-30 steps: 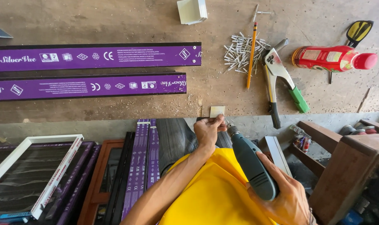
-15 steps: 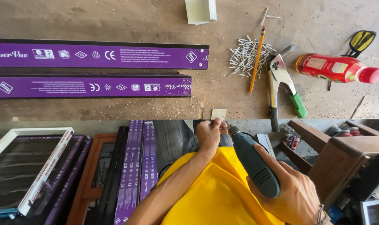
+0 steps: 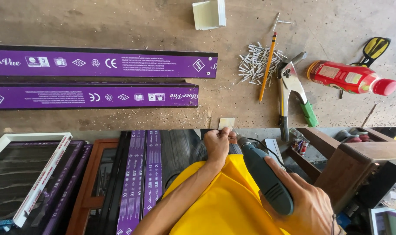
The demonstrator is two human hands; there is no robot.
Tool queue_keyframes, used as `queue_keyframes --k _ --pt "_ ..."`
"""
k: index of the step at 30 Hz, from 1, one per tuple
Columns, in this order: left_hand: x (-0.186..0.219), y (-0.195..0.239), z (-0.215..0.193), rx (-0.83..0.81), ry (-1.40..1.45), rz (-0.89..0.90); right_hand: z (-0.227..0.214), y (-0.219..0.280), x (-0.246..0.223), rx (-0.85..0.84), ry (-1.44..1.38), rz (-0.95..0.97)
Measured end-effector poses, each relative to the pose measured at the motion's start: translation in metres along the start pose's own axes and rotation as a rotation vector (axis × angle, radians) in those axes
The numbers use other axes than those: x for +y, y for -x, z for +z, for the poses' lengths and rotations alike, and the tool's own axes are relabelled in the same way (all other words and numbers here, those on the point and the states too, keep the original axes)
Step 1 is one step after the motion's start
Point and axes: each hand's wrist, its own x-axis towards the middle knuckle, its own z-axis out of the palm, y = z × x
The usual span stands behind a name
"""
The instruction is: Assembling metal frame components using a power drill, rivet gun, and rivets.
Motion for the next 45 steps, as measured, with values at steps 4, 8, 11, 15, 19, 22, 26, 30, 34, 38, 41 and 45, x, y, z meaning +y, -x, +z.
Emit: queue_keyframes --k 4,8,11,15,19,22,26,30,34,38,41,45 --pt "0.003 0.002 -0.001 -0.016 0.01 -0.018 0.003 0.004 -0.004 0.005 -0.167 0.099" --pt "-0.001 0.0 0.001 -0.009 0.011 -0.001 0.011 0.007 -0.002 0.047 -0.209 0.095" --pt "-0.005 -0.004 0.003 -0.009 -0.008 -0.004 0.015 0.01 -0.006 0.069 -0.203 0.085" --pt "-0.005 -0.004 0.003 -0.01 -0.008 0.0 0.019 0.01 -0.004 0.08 -0.235 0.068" --pt "-0.006 -0.004 0.004 0.006 0.018 0.004 0.016 0.008 -0.003 0.011 -0.18 0.097" --pt "-0.006 -0.005 0.005 0.01 0.018 0.004 0.01 0.008 -0.003 0.016 -0.182 0.087" --pt "-0.009 -0.006 0.003 0.002 -0.006 0.029 0.026 0.007 0.009 0.06 -0.089 -0.017" --pt "0.0 0.0 0.001 0.002 0.011 -0.025 0.026 0.007 0.006 -0.02 -0.011 0.041" --pt "0.0 0.001 0.002 0.005 -0.023 -0.016 0.02 0.008 0.0 0.019 -0.008 0.049" --pt "-0.005 -0.003 0.003 0.014 -0.013 -0.003 0.025 0.004 0.012 0.047 -0.009 -0.015" --pt "0.002 0.003 0.001 0.009 -0.029 -0.022 0.018 0.004 0.008 0.019 0.032 -0.018" --pt "0.003 0.002 0.001 0.001 -0.014 -0.036 0.012 0.003 0.004 -0.057 0.109 0.016"
